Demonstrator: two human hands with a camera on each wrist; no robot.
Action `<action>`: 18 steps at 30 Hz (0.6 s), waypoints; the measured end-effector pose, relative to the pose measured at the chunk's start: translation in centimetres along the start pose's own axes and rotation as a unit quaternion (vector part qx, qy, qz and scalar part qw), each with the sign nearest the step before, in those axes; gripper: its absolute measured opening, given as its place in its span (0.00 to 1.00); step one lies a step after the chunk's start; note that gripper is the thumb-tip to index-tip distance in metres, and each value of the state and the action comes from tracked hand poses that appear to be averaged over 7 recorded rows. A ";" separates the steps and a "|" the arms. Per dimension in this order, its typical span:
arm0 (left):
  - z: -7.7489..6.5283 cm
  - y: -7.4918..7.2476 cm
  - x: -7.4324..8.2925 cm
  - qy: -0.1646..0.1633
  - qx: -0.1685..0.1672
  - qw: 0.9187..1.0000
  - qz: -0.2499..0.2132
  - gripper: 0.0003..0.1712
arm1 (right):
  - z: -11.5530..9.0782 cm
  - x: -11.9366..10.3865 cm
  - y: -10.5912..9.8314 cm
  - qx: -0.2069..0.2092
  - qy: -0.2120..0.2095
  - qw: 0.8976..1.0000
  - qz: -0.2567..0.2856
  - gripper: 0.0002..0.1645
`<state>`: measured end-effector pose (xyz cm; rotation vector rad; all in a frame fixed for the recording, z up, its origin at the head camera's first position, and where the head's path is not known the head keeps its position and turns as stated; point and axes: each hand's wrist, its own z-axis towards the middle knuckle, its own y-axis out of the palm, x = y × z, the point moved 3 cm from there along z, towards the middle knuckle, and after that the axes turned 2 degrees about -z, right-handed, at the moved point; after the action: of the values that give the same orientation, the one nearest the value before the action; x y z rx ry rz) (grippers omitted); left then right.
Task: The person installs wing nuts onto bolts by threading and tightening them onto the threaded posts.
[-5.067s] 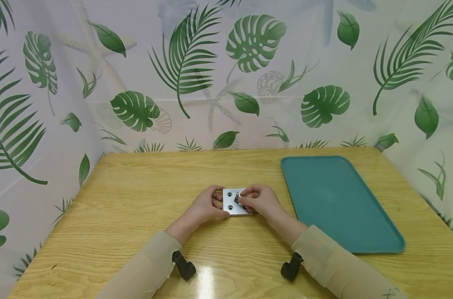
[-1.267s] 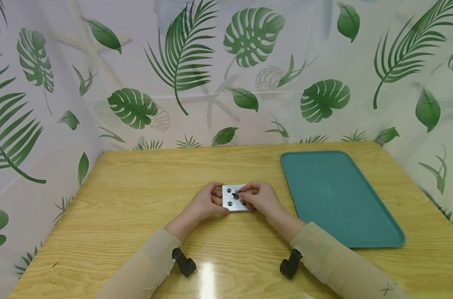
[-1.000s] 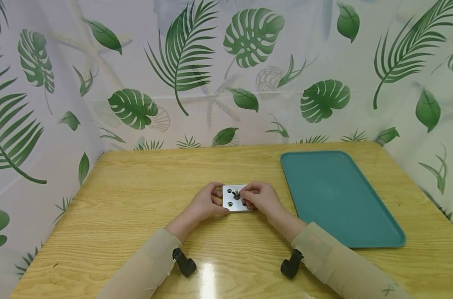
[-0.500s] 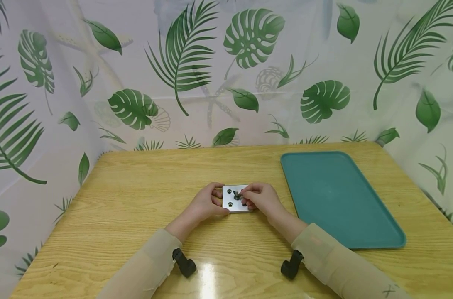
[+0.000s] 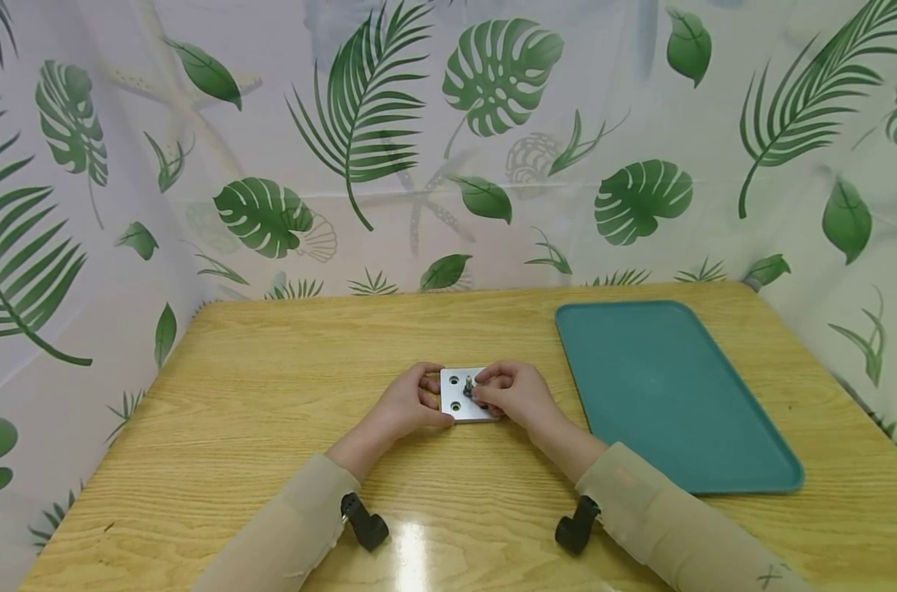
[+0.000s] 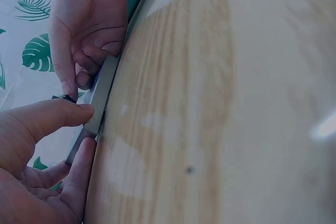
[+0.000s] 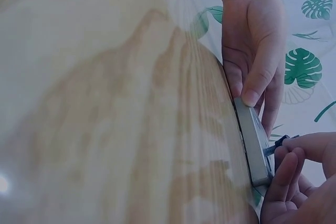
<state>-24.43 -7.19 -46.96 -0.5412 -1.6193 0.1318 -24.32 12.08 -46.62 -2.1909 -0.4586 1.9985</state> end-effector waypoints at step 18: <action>0.1 0.0 0.0 0.000 -0.001 1.000 0.008 0.47 | 0.0 -0.4 0.3 0.018 -0.004 0.999 -0.043 0.17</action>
<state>-24.54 -7.20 -46.98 -0.5551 -1.6149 0.1425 -24.31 11.66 -46.36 -2.1044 -0.5053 1.9565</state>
